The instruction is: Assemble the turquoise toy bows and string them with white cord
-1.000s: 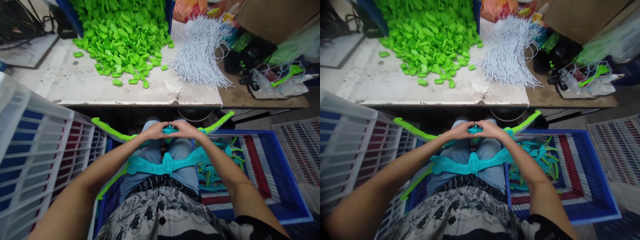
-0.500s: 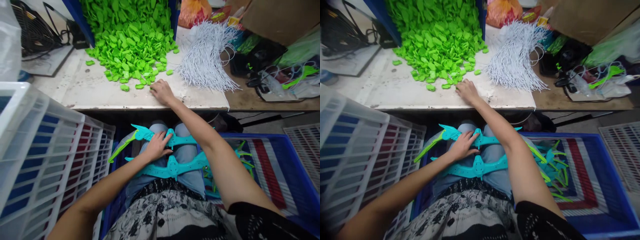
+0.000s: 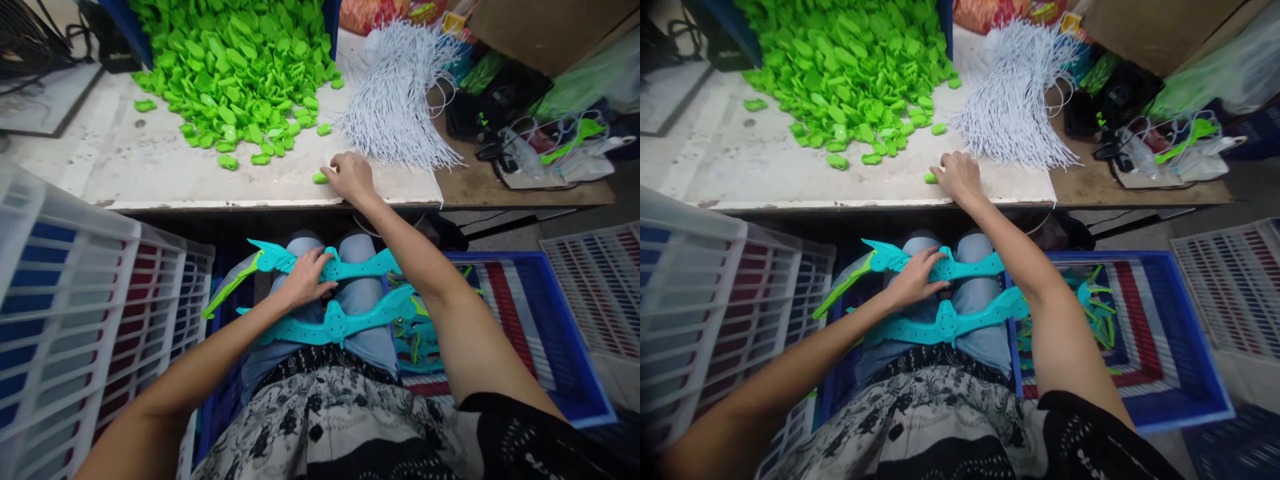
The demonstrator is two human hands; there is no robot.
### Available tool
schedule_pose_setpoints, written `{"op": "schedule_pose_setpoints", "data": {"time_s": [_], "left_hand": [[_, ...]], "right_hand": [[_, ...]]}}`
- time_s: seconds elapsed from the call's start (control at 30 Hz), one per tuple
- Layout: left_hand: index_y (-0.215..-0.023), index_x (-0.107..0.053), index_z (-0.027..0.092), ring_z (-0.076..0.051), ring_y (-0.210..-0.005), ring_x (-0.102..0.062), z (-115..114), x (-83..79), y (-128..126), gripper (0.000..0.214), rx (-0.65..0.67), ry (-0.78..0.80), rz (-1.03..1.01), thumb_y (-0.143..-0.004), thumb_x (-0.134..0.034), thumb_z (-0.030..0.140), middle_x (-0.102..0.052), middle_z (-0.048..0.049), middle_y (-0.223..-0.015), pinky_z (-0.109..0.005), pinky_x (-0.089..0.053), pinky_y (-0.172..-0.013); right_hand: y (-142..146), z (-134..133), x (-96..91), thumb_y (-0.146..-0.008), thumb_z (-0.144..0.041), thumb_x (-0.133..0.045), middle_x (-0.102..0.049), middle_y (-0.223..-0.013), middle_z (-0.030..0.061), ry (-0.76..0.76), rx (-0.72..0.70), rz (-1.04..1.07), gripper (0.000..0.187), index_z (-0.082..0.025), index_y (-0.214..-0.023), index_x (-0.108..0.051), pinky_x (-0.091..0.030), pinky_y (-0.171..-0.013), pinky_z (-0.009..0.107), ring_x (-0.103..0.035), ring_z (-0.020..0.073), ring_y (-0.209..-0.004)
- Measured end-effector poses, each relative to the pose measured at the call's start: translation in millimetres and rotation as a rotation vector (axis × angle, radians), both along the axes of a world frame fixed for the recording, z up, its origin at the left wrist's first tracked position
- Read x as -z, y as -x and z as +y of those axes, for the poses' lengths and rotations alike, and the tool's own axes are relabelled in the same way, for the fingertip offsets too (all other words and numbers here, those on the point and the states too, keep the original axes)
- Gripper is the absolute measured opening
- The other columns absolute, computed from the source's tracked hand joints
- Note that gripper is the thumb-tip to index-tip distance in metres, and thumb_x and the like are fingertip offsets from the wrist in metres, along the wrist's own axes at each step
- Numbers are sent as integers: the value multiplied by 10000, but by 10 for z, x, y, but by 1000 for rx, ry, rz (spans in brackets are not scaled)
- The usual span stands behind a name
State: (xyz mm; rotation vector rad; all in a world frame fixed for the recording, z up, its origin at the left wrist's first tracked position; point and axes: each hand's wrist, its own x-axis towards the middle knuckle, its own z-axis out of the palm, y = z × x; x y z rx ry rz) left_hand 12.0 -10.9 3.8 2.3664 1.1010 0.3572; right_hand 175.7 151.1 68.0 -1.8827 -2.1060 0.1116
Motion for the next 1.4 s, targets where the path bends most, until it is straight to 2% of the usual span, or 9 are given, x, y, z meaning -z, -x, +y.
{"op": "schedule_pose_setpoints", "data": {"time_s": [0.17, 0.37, 0.53, 0.63, 0.73, 0.87, 0.97, 1.2, 1.4], "left_hand": [[-1108, -574, 135, -267, -989, -557, -553, -112, 38, 323, 55, -27, 61, -905, -468, 362, -593, -143, -1097, -399, -461, -837], [-1450, -184, 30, -322, -1082, -526, -1184, 92, 13, 759, 146, 98, 309, -865, -509, 388, -522, -225, -1224, -434, -440, -885], [-1467, -160, 20, -306, -961, -587, -944, -25, -69, 923, 227, 230, 448, -770, -610, 424, -559, -209, -1159, -366, -467, -773], [-1395, -394, 98, -268, -909, -608, -668, -213, -69, 729, 280, 297, 400, -760, -599, 391, -574, -162, -1131, -327, -458, -758], [-1116, -650, 173, -213, -862, -601, -449, -321, -38, 422, 319, 401, 240, -782, -574, 421, -597, -90, -1015, -285, -438, -767], [-912, -665, 129, -173, -713, -561, -299, -236, 20, 379, 303, 630, 164, -794, -550, 470, -624, -46, -814, -259, -401, -650], [-894, -645, 121, -169, -740, -560, -249, -72, 76, 385, 231, 820, 25, -787, -556, 480, -643, -35, -821, -248, -406, -662], [-949, -632, 127, -144, -691, -597, -212, 143, 104, 377, 91, 1375, -283, -763, -633, 455, -667, -45, -838, -287, -469, -704], [-946, -639, 116, -123, -644, -567, -223, 181, 66, 372, 103, 1405, -304, -763, -642, 439, -656, -44, -813, -270, -439, -645]], "right_hand": [[217, -134, 51, -914, -409, -429, -543, -1088, 199, 2, -45, -96, 396, -71, -999, -617, -303, -958, 554, -423, 351, -1140], [184, -60, 130, -898, -410, -445, -577, -1056, 157, -118, -66, -92, 333, -147, -925, -648, -316, -962, 522, -399, 315, -1114], [204, -108, 60, -884, -297, -431, -605, -1055, 162, -82, -6, -123, 290, -131, -904, -668, -307, -952, 521, -433, 311, -1073], [212, -182, 36, -876, -285, -422, -593, -1117, 160, -66, -22, -153, 295, -131, -940, -666, -299, -957, 502, -421, 305, -1081], [192, -197, 47, -895, -327, -397, -566, -1178, 159, -46, -49, -164, 341, -132, -1027, -644, -287, -969, 478, -402, 299, -1108], [110, -300, 22, -906, -338, -392, -561, -1184, 141, 17, -109, -95, 335, -153, -1071, -618, -292, -970, 439, -415, 282, -1124], [-47, -779, 31, -910, -409, -408, -571, -1192, 108, 48, -243, 33, 370, -186, -1150, -581, -312, -964, 438, -445, 269, -1134], [-404, -2662, 452, -918, -399, -445, -630, -1219, 66, 197, -525, 158, 314, -259, -1124, -637, -394, -923, 445, -531, 239, -1124], [-323, -2987, 709, -937, -356, -428, -618, -1262, 43, 210, -489, 126, 314, -275, -1164, -629, -386, -938, 448, -507, 232, -1180]]}}
